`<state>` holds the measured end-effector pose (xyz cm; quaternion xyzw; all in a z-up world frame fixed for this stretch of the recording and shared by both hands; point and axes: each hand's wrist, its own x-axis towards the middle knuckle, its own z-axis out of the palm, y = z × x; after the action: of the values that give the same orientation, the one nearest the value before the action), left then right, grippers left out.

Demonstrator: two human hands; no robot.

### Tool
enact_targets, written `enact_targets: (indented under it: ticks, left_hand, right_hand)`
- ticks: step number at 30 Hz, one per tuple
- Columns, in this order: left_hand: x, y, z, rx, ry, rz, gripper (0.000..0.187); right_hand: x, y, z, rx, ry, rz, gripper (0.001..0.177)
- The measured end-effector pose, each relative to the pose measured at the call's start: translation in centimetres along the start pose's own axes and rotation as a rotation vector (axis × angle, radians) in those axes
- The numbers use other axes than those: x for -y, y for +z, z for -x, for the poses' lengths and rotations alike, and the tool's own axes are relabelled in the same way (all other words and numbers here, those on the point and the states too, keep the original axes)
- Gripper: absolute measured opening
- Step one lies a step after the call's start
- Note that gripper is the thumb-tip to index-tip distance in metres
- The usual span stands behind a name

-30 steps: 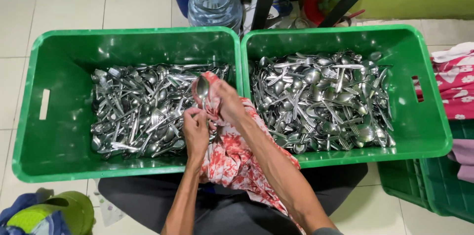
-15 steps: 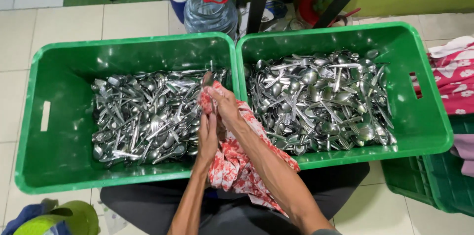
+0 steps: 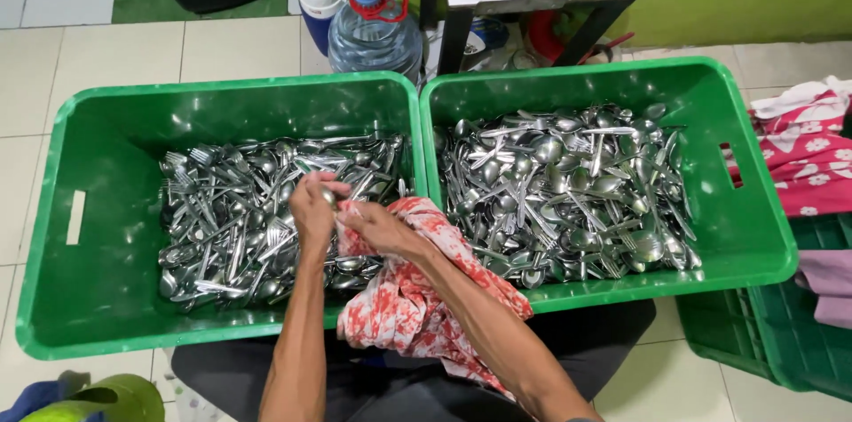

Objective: Polishing spoons and forks with a cloth and moving them between bins.

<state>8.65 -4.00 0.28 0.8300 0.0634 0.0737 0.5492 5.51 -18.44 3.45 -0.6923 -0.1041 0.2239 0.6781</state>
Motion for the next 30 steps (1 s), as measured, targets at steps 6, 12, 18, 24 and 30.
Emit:
enact_targets:
  ticks: [6, 12, 18, 24, 30]
  left_hand:
    - [5.5, -2.3, -3.7, -0.386, -0.239, 0.305, 0.039]
    - [3.7, -5.4, -4.3, -0.240, -0.381, 0.415, 0.053]
    - [0.7, -1.1, -2.7, -0.187, -0.199, 0.567, 0.050]
    - [-3.8, -0.3, -1.2, 0.001, -0.051, 0.477, 0.045]
    - [-0.2, -0.5, -3.4, -0.037, -0.027, 0.521, 0.049]
  right_hand:
    - [-3.8, -0.3, -0.5, 0.136, 0.055, 0.018, 0.031]
    - [1.0, 0.3, 0.2, -0.257, -0.041, -0.198, 0.032]
    - [-2.5, 1.6, -2.2, -0.062, -0.414, 0.012, 0.034]
    - [3.4, 2.0, -0.7, -0.401, -0.305, 0.253, 0.036]
    - [-1.2, 0.5, -1.4, -0.121, -0.116, 0.228, 0.025]
